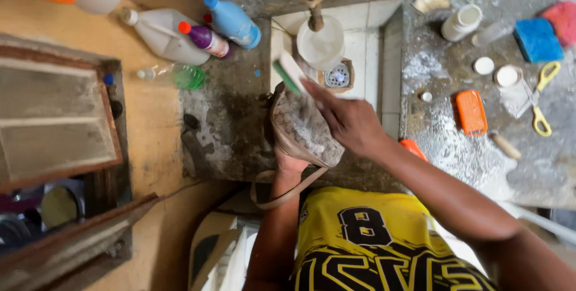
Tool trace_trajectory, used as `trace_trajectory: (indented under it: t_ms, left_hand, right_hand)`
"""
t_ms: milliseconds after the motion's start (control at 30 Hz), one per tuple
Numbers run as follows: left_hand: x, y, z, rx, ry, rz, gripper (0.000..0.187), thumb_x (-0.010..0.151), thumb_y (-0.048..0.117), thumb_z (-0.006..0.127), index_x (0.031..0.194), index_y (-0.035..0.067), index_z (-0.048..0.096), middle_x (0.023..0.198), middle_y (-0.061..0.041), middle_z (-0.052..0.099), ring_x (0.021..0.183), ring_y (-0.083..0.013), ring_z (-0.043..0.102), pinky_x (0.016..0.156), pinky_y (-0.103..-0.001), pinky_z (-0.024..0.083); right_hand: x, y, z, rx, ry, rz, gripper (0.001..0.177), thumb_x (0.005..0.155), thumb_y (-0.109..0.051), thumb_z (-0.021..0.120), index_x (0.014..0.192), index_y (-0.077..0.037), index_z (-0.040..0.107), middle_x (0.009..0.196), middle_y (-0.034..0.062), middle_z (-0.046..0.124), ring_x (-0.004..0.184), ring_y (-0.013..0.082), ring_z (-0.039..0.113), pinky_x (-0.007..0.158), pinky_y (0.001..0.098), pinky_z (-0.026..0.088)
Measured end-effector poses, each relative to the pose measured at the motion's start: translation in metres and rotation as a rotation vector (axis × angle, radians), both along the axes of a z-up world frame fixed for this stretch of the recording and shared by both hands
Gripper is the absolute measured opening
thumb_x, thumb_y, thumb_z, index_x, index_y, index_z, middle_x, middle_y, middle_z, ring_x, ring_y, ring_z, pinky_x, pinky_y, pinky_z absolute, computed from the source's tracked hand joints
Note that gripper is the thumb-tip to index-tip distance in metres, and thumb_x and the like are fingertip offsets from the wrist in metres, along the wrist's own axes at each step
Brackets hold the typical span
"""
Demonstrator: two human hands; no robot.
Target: The person cleans a small brown patterned bag by scrubbing the exterior with a brush and soap over a sink, wiping it with a white cloth, and applying liquid from a purple bottle.
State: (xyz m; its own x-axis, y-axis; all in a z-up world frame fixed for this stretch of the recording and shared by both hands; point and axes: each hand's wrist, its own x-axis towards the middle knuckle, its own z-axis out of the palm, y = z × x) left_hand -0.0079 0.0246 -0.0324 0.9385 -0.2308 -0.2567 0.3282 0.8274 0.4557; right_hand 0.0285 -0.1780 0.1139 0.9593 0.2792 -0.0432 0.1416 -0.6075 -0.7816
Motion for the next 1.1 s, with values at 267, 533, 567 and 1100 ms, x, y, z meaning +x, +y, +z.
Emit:
trace_trajectory:
  t_ms: [267,533,567,1100]
  left_hand:
    - [-0.017,0.005,-0.003,-0.038,-0.131,0.001,0.071,0.109,0.059,0.036,0.163,0.014,0.031,0.165,-0.011,0.036,0.150,-0.0317,0.039,0.123,-0.054,0.038]
    - [-0.010,-0.002,0.006,-0.010,-0.108,-0.010,0.071,0.109,0.059,0.038,0.162,0.012,0.034,0.164,-0.009,0.037,0.148,-0.0292,0.039,0.123,-0.051,0.035]
    - [-0.016,0.001,-0.001,-0.006,-0.072,0.001,0.072,0.109,0.060,0.038,0.162,0.012,0.034,0.164,-0.009,0.037,0.148,-0.0289,0.039,0.123,-0.051,0.034]
    - [-0.021,0.015,0.004,0.026,-0.105,0.094,0.072,0.102,0.053,0.043,0.160,0.010,0.035,0.163,-0.013,0.040,0.149,-0.0359,0.040,0.123,-0.055,0.034]
  right_hand:
    - [0.001,-0.002,-0.021,-0.323,-0.036,0.108,0.068,0.098,-0.025,0.061,0.159,-0.038,0.035,0.070,0.0087,0.071,0.045,0.0264,0.062,0.044,0.0432,0.052]
    - [0.015,-0.023,-0.028,-0.353,-0.121,0.107,0.056,0.106,-0.030,0.061,0.157,-0.038,0.040,0.067,0.0094,0.072,0.043,0.0234,0.059,0.044,0.0410,0.052]
    - [0.005,-0.024,-0.029,-0.184,-0.216,0.124,0.057,0.105,-0.027,0.062,0.157,-0.038,0.043,0.073,0.0087,0.073,0.045,0.0225,0.060,0.047,0.0400,0.053]
    - [-0.010,-0.026,-0.021,0.010,-0.144,-0.152,0.053,0.102,-0.012,0.064,0.151,-0.031,0.057,0.087,0.0098,0.072,0.063,0.0281,0.066,0.058,0.0421,0.054]
